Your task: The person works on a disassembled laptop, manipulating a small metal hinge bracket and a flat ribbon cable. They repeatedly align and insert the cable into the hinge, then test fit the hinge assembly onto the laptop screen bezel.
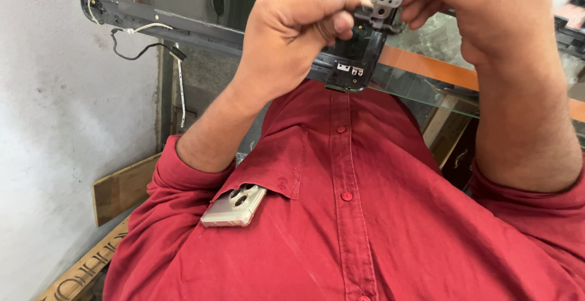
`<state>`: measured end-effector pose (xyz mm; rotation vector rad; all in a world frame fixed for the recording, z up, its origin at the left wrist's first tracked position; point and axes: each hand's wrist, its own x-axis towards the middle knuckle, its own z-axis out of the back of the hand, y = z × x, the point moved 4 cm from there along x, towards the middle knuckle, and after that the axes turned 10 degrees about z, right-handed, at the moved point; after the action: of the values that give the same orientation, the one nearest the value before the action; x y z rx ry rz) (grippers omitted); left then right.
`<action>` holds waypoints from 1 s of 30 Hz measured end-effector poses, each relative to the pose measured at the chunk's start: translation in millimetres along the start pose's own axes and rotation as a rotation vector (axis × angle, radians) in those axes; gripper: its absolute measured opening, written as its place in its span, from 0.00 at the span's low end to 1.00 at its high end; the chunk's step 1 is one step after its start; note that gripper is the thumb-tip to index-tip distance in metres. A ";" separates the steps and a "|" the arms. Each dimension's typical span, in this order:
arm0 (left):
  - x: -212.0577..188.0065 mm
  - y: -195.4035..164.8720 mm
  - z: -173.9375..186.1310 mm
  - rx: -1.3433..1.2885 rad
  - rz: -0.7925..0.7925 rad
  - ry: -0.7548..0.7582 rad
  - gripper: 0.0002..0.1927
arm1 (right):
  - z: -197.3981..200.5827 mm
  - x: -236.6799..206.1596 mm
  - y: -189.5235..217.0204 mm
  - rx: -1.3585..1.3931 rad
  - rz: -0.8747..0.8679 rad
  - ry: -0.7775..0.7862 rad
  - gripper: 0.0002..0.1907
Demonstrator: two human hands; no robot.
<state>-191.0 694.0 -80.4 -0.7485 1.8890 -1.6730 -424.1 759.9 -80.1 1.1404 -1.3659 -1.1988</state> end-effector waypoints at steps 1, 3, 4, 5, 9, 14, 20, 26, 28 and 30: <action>-0.8 -0.8 0.0 -0.010 0.002 0.039 0.07 | 0.9 0.9 -0.4 -0.001 -0.022 -0.024 0.02; -1.8 -3.0 -0.9 0.008 -0.020 0.086 0.09 | 2.2 1.3 -0.4 -0.023 -0.048 -0.051 0.02; -2.2 -4.7 -0.7 0.037 -0.045 0.093 0.09 | 2.8 1.4 0.0 -0.044 -0.051 -0.056 0.02; -2.5 -6.3 -0.9 0.064 -0.071 0.101 0.10 | 2.9 1.1 0.7 -0.053 -0.043 -0.054 0.03; -2.6 -5.7 -0.7 0.088 -0.047 0.078 0.06 | 2.5 0.1 1.5 -0.055 0.008 -0.037 0.03; -2.6 -1.9 -0.1 0.153 -0.036 0.029 0.08 | 1.8 4.5 -2.6 -0.077 0.048 -0.002 0.04; -2.7 -3.9 -1.8 0.138 -0.034 -0.012 0.06 | 1.9 3.7 0.3 -0.223 0.123 0.068 0.08; 1.5 2.8 -6.8 -0.223 0.146 -0.147 0.17 | -7.8 9.3 18.9 -0.279 0.381 0.293 0.06; 0.7 2.9 -8.8 -0.086 0.100 -0.141 0.14 | -11.9 9.6 24.8 -0.278 0.462 0.316 0.07; -0.9 4.3 -10.0 0.000 0.059 -0.140 0.11 | -11.4 9.1 25.3 -0.365 0.476 0.319 0.07</action>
<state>-197.6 702.2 -83.5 -0.7819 1.7968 -1.5433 -415.1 751.8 -53.5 0.6613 -1.0413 -0.8310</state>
